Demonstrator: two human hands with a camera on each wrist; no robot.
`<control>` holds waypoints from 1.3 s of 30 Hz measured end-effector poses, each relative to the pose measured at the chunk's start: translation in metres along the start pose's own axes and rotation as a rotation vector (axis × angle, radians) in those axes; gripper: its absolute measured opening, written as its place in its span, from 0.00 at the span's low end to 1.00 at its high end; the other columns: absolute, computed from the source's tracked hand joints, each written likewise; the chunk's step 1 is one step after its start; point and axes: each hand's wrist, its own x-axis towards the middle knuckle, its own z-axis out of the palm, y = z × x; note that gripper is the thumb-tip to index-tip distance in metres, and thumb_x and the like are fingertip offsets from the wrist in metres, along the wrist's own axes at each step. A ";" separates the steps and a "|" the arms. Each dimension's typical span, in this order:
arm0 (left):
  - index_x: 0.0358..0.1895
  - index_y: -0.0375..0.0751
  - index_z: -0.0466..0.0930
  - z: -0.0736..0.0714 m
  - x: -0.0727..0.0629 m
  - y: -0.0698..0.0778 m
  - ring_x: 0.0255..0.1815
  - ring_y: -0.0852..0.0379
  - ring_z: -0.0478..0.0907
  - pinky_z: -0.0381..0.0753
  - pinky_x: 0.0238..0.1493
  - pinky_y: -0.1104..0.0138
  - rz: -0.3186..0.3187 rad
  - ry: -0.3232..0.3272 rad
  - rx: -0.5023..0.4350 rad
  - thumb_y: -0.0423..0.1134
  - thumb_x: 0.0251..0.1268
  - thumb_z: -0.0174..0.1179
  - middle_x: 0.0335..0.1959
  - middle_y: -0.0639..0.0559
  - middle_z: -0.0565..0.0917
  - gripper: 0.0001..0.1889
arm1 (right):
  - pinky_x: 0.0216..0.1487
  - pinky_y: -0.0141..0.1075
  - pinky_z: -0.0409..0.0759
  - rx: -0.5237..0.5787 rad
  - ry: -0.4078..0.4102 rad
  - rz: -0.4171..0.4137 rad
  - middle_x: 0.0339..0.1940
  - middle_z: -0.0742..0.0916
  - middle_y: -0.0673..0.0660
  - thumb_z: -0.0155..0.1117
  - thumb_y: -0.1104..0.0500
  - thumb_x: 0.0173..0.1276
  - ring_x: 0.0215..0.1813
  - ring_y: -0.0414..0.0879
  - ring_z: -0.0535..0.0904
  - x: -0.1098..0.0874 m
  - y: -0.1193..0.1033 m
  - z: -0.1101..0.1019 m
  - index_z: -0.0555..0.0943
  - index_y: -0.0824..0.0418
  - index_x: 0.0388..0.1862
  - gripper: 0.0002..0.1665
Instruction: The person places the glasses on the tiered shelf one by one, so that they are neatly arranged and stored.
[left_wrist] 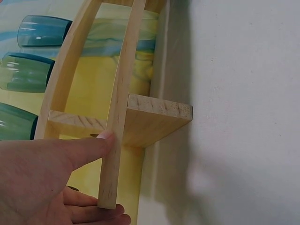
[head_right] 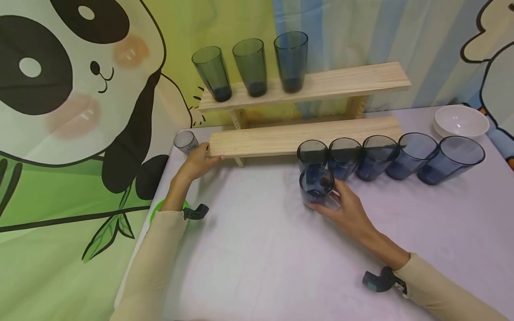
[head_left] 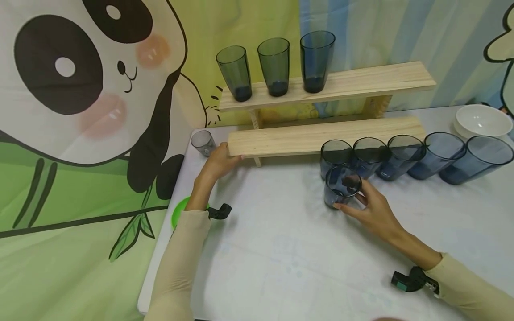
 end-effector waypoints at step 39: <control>0.75 0.25 0.61 0.000 -0.001 -0.003 0.69 0.35 0.74 0.72 0.70 0.42 0.016 0.010 0.019 0.51 0.75 0.66 0.69 0.28 0.74 0.40 | 0.61 0.18 0.74 -0.122 0.044 -0.110 0.66 0.81 0.54 0.81 0.66 0.63 0.65 0.28 0.78 0.062 -0.131 -0.080 0.76 0.54 0.74 0.41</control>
